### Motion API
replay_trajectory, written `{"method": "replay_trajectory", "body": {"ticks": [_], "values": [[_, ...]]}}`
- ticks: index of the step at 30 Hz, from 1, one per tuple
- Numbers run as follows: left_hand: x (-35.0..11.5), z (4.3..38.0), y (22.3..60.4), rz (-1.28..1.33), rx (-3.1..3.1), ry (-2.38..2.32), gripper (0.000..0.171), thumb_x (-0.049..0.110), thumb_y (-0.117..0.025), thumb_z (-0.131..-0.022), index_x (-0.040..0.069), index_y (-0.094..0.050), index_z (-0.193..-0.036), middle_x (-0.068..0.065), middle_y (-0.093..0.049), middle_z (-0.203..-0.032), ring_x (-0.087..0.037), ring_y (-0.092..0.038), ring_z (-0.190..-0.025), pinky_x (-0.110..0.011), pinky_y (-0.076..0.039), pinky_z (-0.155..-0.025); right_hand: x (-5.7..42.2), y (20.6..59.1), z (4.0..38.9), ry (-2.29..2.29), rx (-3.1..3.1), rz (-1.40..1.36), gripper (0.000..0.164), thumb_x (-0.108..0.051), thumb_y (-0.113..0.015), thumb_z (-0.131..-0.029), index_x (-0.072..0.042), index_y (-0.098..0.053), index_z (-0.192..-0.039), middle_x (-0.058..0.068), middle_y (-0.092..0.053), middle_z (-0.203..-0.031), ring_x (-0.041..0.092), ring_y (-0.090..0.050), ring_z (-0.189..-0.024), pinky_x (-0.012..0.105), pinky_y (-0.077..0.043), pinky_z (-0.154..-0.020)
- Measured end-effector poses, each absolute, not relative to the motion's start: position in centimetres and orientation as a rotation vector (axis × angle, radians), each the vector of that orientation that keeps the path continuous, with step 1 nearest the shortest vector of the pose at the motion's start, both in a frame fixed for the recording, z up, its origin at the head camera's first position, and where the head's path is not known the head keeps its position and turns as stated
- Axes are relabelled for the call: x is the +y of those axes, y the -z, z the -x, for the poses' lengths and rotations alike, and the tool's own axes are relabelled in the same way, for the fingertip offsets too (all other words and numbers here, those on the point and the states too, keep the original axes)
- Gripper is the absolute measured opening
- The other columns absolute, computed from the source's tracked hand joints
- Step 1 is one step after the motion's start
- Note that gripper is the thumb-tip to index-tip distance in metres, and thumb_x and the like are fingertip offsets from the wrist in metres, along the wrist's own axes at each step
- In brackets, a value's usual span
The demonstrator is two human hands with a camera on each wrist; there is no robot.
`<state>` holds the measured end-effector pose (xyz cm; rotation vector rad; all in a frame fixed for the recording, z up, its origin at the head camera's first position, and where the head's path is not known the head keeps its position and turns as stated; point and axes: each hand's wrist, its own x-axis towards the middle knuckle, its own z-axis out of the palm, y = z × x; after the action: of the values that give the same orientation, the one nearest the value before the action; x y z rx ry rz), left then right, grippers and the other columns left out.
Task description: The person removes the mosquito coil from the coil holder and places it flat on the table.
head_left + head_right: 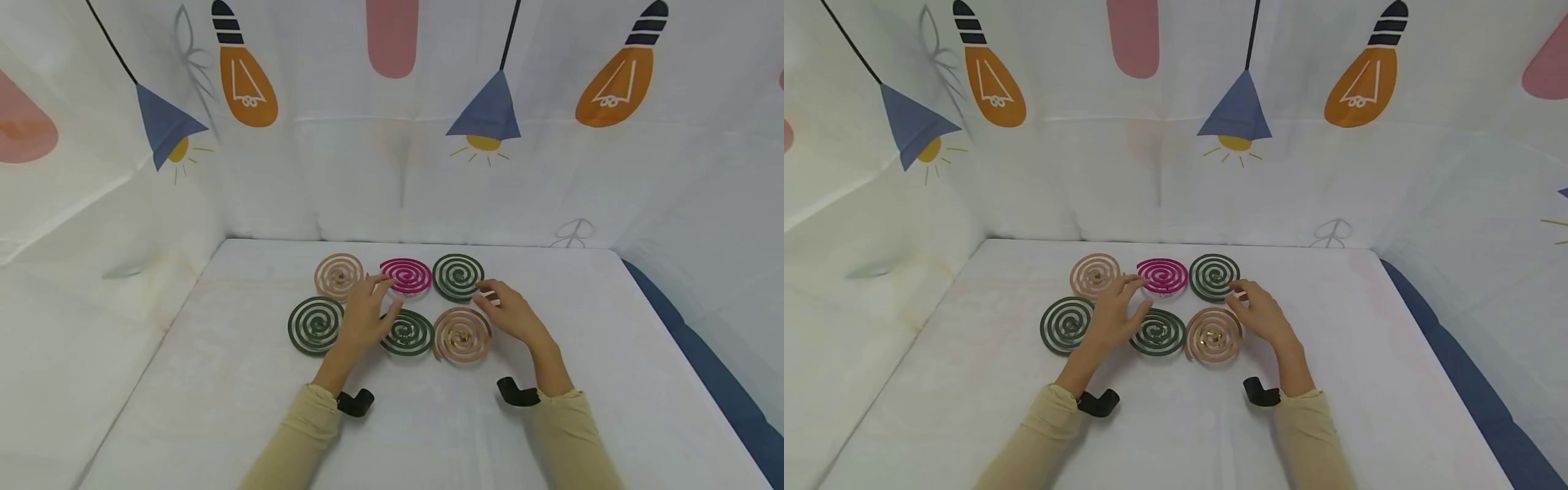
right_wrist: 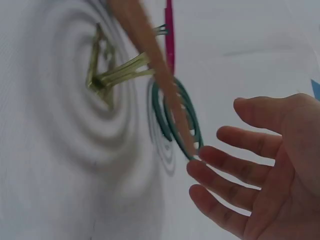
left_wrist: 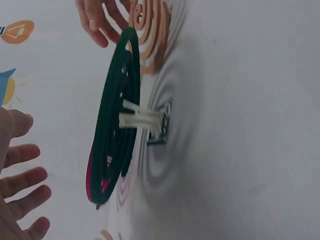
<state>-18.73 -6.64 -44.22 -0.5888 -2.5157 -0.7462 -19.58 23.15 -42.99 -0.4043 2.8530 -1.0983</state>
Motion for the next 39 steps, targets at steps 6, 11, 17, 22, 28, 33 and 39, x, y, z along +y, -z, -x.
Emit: {"method": "replay_trajectory", "body": {"ticks": [6,11,17,22,28,33,39], "values": [[-4.7,18.2,44.4,0.622,-2.552,0.852,0.033,0.026,-0.061,-0.091,0.010,-0.060,-0.120,-0.008,-0.062,-0.116,-0.026,-0.058,-0.111,-0.053,-0.042,-0.096,22.8,42.9,19.3,1.178,2.807,0.387,0.043,-0.029,-0.049,-0.098,0.000,-0.048,-0.131,0.021,-0.054,-0.129,0.040,-0.055,-0.114,0.052,-0.047,-0.093],[-3.5,18.2,44.9,0.642,-2.580,0.883,0.029,0.024,-0.060,-0.091,0.013,-0.062,-0.118,-0.003,-0.063,-0.114,-0.021,-0.058,-0.110,-0.049,-0.044,-0.095,22.9,43.1,19.2,1.204,2.790,0.361,0.041,-0.027,-0.049,-0.098,-0.001,-0.050,-0.130,0.020,-0.055,-0.128,0.039,-0.056,-0.113,0.052,-0.047,-0.092],[-2.6,18.4,44.8,0.702,-2.619,0.936,0.023,0.022,-0.061,-0.091,0.014,-0.065,-0.112,-0.002,-0.065,-0.112,-0.021,-0.060,-0.107,-0.044,-0.046,-0.094,23.4,43.4,19.2,1.189,2.780,0.370,0.040,-0.027,-0.048,-0.099,-0.001,-0.052,-0.128,0.021,-0.057,-0.125,0.038,-0.057,-0.110,0.051,-0.047,-0.092],[-2.1,19.0,44.3,0.796,-2.699,0.946,0.024,0.022,-0.058,-0.093,0.014,-0.064,-0.114,-0.002,-0.066,-0.111,-0.018,-0.062,-0.104,-0.036,-0.051,-0.088,23.7,43.6,19.2,1.208,2.704,0.398,0.038,-0.026,-0.050,-0.098,0.000,-0.053,-0.126,0.020,-0.061,-0.117,0.031,-0.061,-0.101,0.041,-0.049,-0.085],[-1.9,19.6,44.1,0.904,-2.830,1.103,0.028,0.025,-0.053,-0.096,0.013,-0.061,-0.121,-0.001,-0.064,-0.118,-0.018,-0.059,-0.109,-0.034,-0.050,-0.090,24.3,44.1,19.0,1.309,2.577,0.426,0.036,-0.023,-0.052,-0.097,0.002,-0.055,-0.122,0.019,-0.065,-0.106,0.020,-0.064,-0.089,0.026,-0.048,-0.074],[-2.0,20.2,44.0,0.951,-2.809,1.265,0.028,0.021,-0.052,-0.096,0.010,-0.060,-0.121,-0.006,-0.064,-0.119,-0.021,-0.060,-0.111,-0.036,-0.049,-0.093,24.5,44.5,19.2,1.325,2.553,0.476,0.034,-0.023,-0.053,-0.096,0.001,-0.055,-0.121,0.017,-0.063,-0.104,0.016,-0.062,-0.086,0.024,-0.048,-0.071],[-1.7,20.4,44.3,0.976,-2.849,1.254,0.027,0.021,-0.053,-0.096,0.010,-0.060,-0.120,-0.005,-0.065,-0.119,-0.018,-0.062,-0.108,-0.031,-0.050,-0.092,24.4,44.9,19.4,1.284,2.545,0.505,0.034,-0.025,-0.055,-0.095,-0.003,-0.057,-0.121,0.014,-0.064,-0.105,0.015,-0.060,-0.086,0.024,-0.047,-0.068]]}}
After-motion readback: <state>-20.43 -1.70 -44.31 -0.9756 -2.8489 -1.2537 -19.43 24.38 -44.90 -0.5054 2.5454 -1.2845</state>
